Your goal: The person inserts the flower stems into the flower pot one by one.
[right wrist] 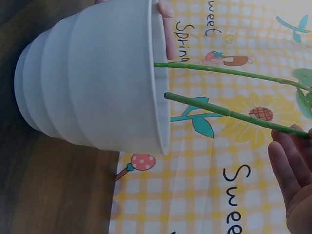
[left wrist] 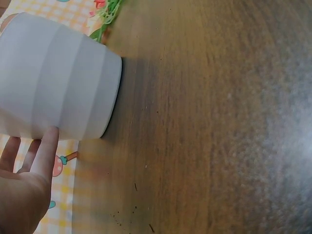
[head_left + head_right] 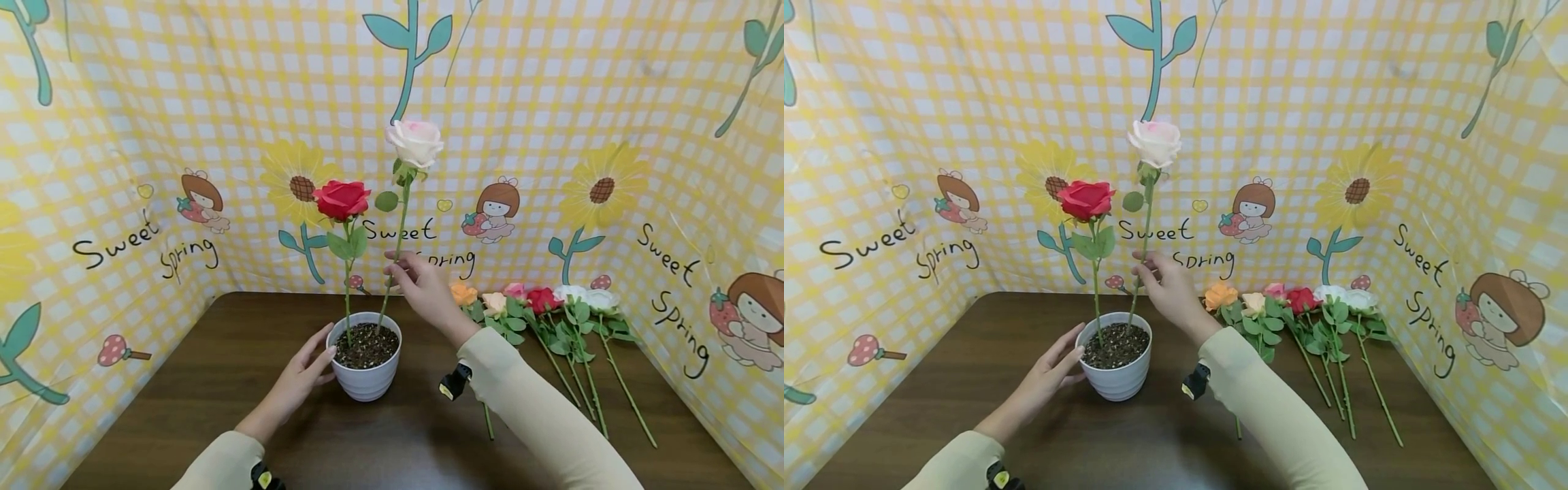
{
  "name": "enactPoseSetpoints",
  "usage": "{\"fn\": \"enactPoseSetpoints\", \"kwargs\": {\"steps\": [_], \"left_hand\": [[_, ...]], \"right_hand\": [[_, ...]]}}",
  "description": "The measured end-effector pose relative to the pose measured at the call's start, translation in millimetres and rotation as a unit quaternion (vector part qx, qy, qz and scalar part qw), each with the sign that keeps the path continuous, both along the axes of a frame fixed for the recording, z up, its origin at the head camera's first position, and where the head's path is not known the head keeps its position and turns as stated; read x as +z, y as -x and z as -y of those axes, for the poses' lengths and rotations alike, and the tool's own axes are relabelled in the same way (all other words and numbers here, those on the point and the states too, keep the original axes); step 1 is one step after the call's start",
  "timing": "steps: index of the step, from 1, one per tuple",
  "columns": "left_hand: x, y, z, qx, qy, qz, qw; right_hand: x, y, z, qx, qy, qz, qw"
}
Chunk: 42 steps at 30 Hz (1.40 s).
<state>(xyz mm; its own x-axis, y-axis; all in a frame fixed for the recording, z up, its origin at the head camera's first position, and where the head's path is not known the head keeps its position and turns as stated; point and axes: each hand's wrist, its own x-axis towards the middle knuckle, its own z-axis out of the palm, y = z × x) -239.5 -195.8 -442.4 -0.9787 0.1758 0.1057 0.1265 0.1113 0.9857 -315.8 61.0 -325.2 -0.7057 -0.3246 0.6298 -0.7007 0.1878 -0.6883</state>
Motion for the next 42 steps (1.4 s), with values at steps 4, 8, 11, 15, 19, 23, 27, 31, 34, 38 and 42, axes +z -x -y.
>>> {"fn": "enactPoseSetpoints", "kwargs": {"steps": [4,8,11,15,19,23,27,31,34,38,42], "left_hand": [[0.0,-0.9,0.2,-0.001,0.003,0.0,1.0],[0.1,-1.5,0.4,-0.002,0.005,-0.002,1.0],[0.3,-1.7,0.5,-0.004,0.005,-0.003,1.0],[0.3,-1.9,0.6,-0.005,0.006,-0.003,1.0],[0.3,-1.8,0.7,-0.005,0.006,-0.003,1.0],[0.2,-1.6,0.7,-0.006,0.003,-0.002,1.0],[0.1,-1.5,1.1,-0.007,0.003,-0.002,1.0],[0.3,-1.3,0.6,-0.007,0.003,-0.003,1.0],[0.6,-1.0,0.3,-0.005,0.005,-0.005,1.0],[0.4,-0.7,0.5,-0.003,0.008,-0.009,0.9999],[-0.3,-0.6,0.7,-0.004,0.009,-0.01,0.9999]], "right_hand": [[-2.2,-0.2,7.3,-0.002,-0.012,0.011,0.9999],[-2.9,-1.2,14.6,-0.012,-0.043,0.006,0.999],[-2.7,-1.6,19.5,-0.023,-0.064,-0.012,0.9976],[-3.0,-1.2,24.9,-0.012,-0.076,-0.007,0.997],[-3.8,0.4,29.6,-0.009,-0.098,-0.011,0.9951],[-5.3,2.5,33.0,-0.024,-0.119,-0.049,0.9914],[-6.5,4.0,36.4,-0.033,-0.129,-0.074,0.9883],[-8.3,5.4,39.1,-0.034,-0.132,-0.074,0.9879],[-10.1,5.8,40.5,-0.025,-0.136,-0.069,0.988],[-12.9,6.0,41.6,-0.005,-0.138,-0.063,0.9884],[-16.0,7.4,42.8,0.005,-0.133,-0.058,0.9893]]}}
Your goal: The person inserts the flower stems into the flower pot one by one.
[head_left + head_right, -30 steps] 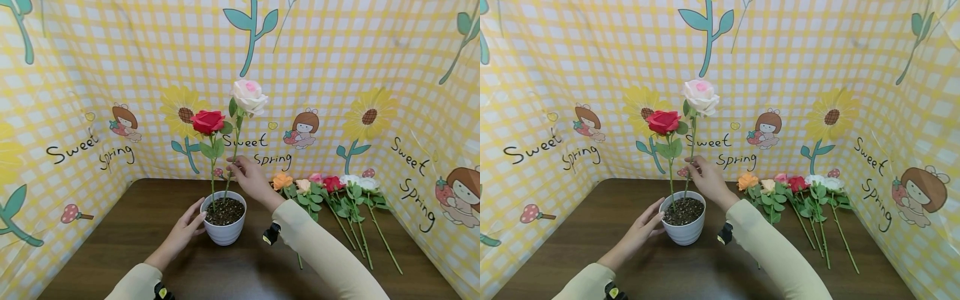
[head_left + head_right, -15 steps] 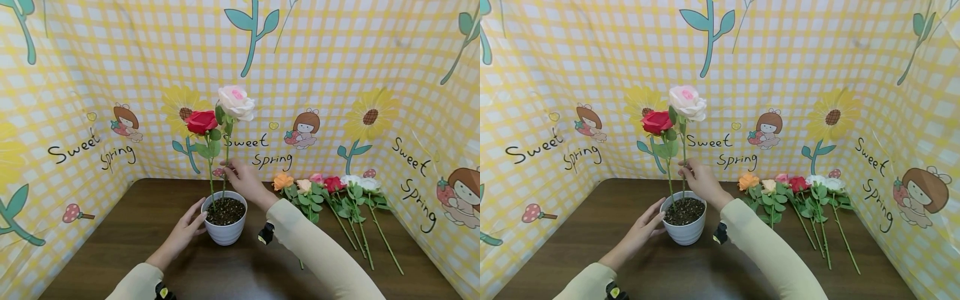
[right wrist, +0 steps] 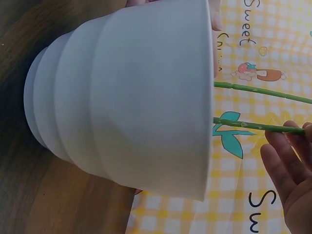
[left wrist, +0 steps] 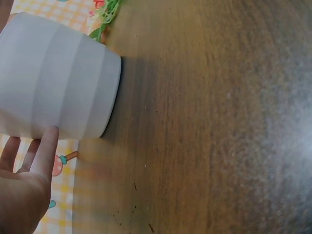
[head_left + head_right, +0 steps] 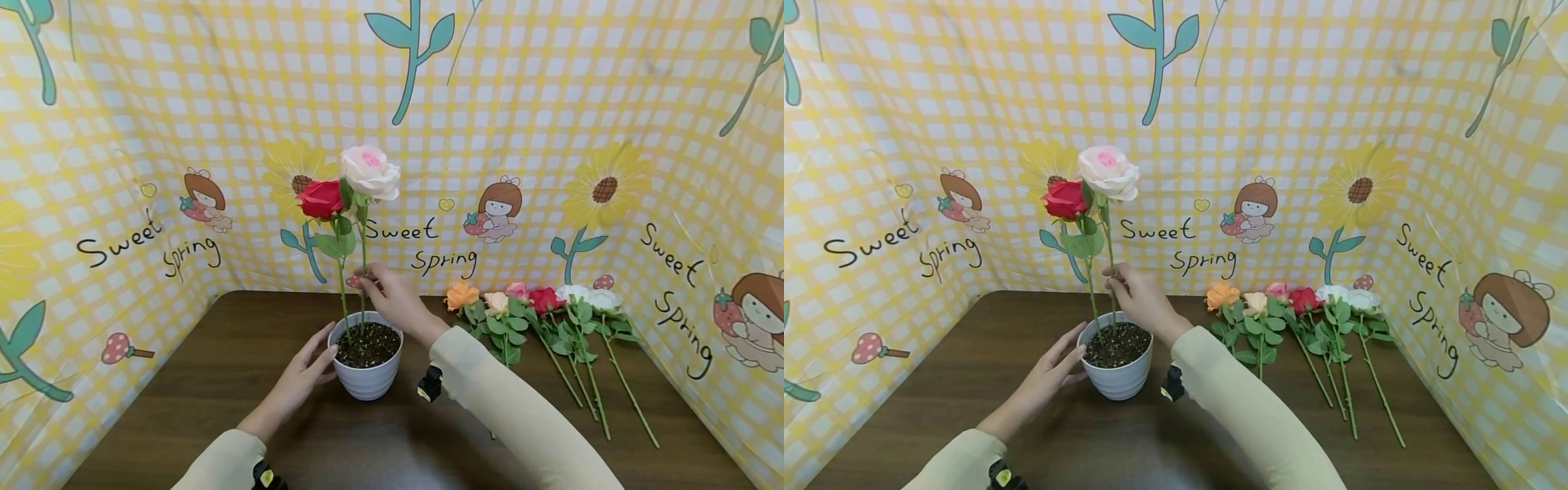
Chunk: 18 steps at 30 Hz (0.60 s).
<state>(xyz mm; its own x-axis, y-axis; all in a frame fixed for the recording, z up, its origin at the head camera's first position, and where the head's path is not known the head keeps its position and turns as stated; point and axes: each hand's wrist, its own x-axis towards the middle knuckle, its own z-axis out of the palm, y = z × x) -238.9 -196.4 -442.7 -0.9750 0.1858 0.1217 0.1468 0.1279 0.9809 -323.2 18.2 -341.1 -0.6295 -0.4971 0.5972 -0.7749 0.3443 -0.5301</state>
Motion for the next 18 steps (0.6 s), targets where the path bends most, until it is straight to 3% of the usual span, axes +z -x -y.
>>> {"fn": "enactPoseSetpoints", "kwargs": {"steps": [9,18], "left_hand": [[0.1,-0.6,0.5,0.001,0.003,0.0,1.0],[-0.2,-1.1,0.6,0.004,0.005,-0.001,1.0]], "right_hand": [[-13.5,-1.0,3.4,-0.009,-0.027,0.048,0.9985],[-21.4,2.0,3.8,-0.017,-0.019,0.034,0.9991]]}}
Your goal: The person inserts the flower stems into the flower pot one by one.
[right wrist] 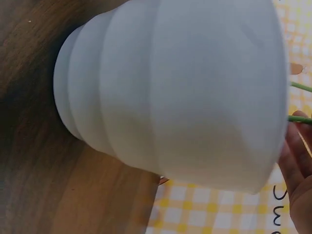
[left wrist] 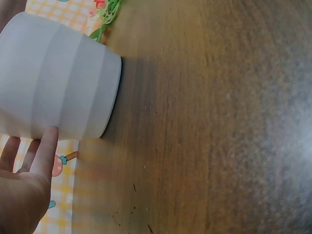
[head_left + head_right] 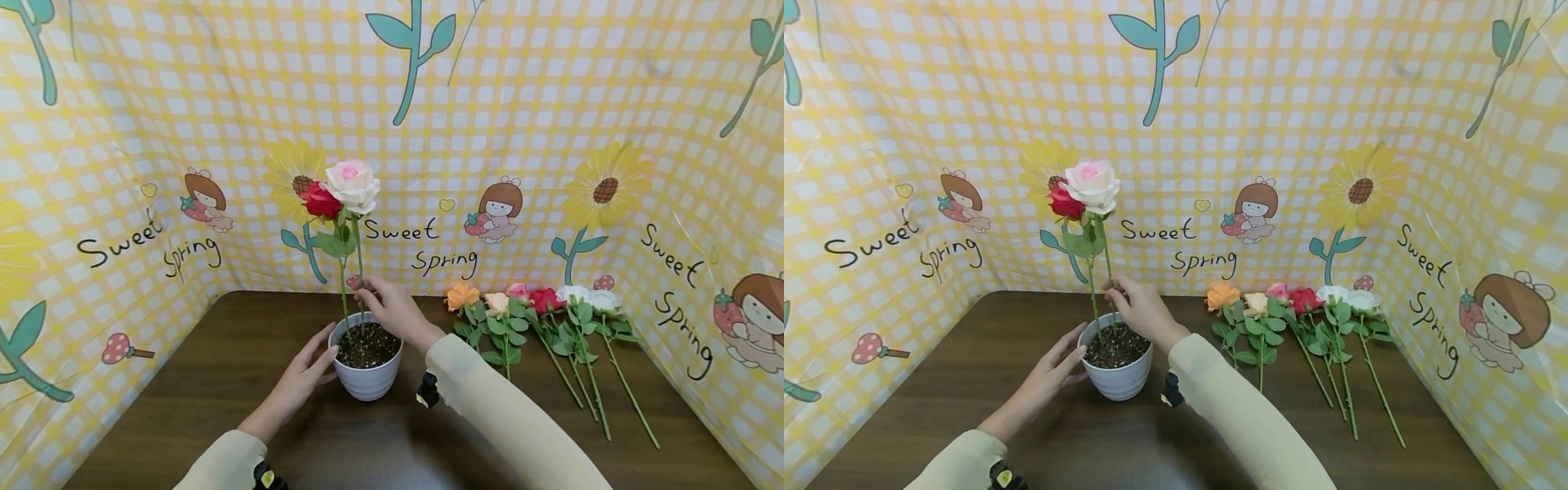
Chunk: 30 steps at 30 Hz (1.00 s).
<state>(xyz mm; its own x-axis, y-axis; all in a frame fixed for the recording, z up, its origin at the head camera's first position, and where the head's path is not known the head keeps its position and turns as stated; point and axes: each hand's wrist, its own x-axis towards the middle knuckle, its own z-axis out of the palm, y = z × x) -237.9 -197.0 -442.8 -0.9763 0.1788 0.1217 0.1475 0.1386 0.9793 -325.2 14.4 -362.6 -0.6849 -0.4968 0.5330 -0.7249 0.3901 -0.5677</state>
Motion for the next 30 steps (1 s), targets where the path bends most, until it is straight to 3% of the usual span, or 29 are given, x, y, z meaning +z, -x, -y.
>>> {"fn": "enactPoseSetpoints", "kwargs": {"steps": [9,23,30], "left_hand": [[0.4,-0.1,-0.2,0.003,-0.003,-0.002,1.0],[-1.3,-1.3,-0.2,0.006,-0.008,0.002,0.9999],[-1.7,-0.2,-1.8,0.002,-0.008,-0.003,1.0]], "right_hand": [[-7.2,5.0,-0.3,-0.013,0.008,-0.028,0.9995],[-14.4,10.4,-3.7,-0.014,0.011,-0.02,0.9996],[-12.1,9.3,-2.9,-0.01,-0.02,-0.034,0.9992]]}}
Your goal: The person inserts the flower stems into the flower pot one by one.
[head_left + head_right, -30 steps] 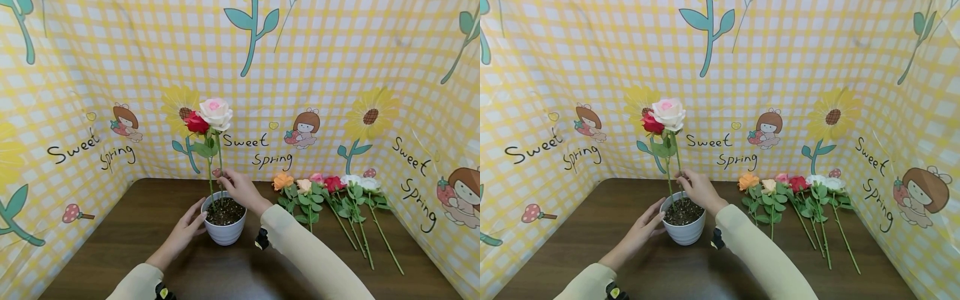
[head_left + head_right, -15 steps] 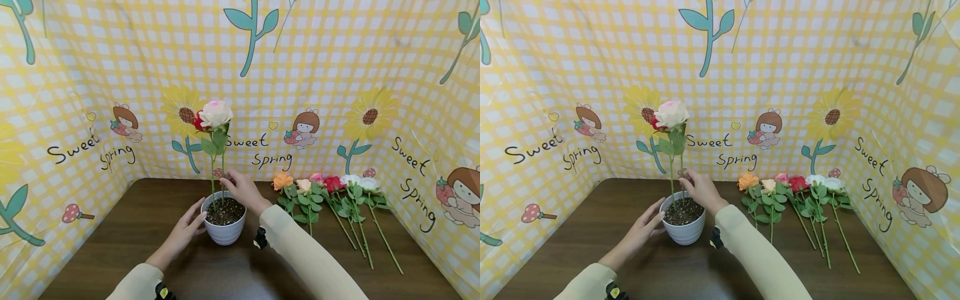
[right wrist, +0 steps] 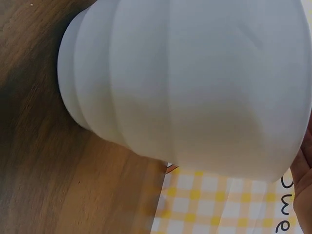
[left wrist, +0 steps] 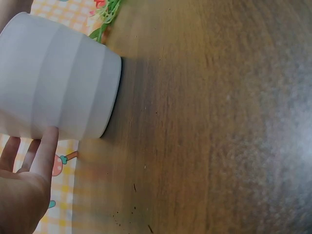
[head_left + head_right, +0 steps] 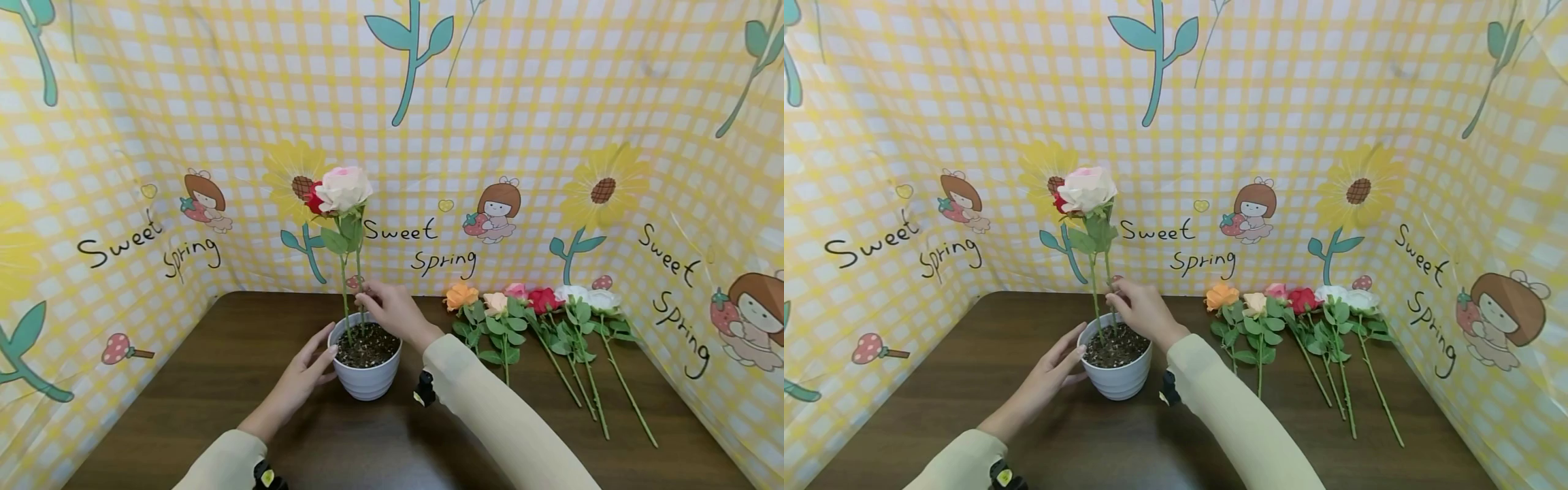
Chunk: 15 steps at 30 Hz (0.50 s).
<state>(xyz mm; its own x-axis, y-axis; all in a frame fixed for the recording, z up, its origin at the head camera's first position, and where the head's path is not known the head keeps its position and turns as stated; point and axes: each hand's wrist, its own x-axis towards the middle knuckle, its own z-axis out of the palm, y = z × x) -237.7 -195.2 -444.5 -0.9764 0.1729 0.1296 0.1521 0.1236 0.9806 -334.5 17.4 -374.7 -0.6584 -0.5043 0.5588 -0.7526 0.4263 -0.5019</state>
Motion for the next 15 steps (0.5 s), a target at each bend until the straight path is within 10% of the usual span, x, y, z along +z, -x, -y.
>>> {"fn": "enactPoseSetpoints", "kwargs": {"steps": [15], "left_hand": [[1.5,-0.2,0.6,0.001,0.004,-0.001,1.0]], "right_hand": [[1.0,-5.0,6.1,-0.037,0.034,-0.026,0.9984]]}}
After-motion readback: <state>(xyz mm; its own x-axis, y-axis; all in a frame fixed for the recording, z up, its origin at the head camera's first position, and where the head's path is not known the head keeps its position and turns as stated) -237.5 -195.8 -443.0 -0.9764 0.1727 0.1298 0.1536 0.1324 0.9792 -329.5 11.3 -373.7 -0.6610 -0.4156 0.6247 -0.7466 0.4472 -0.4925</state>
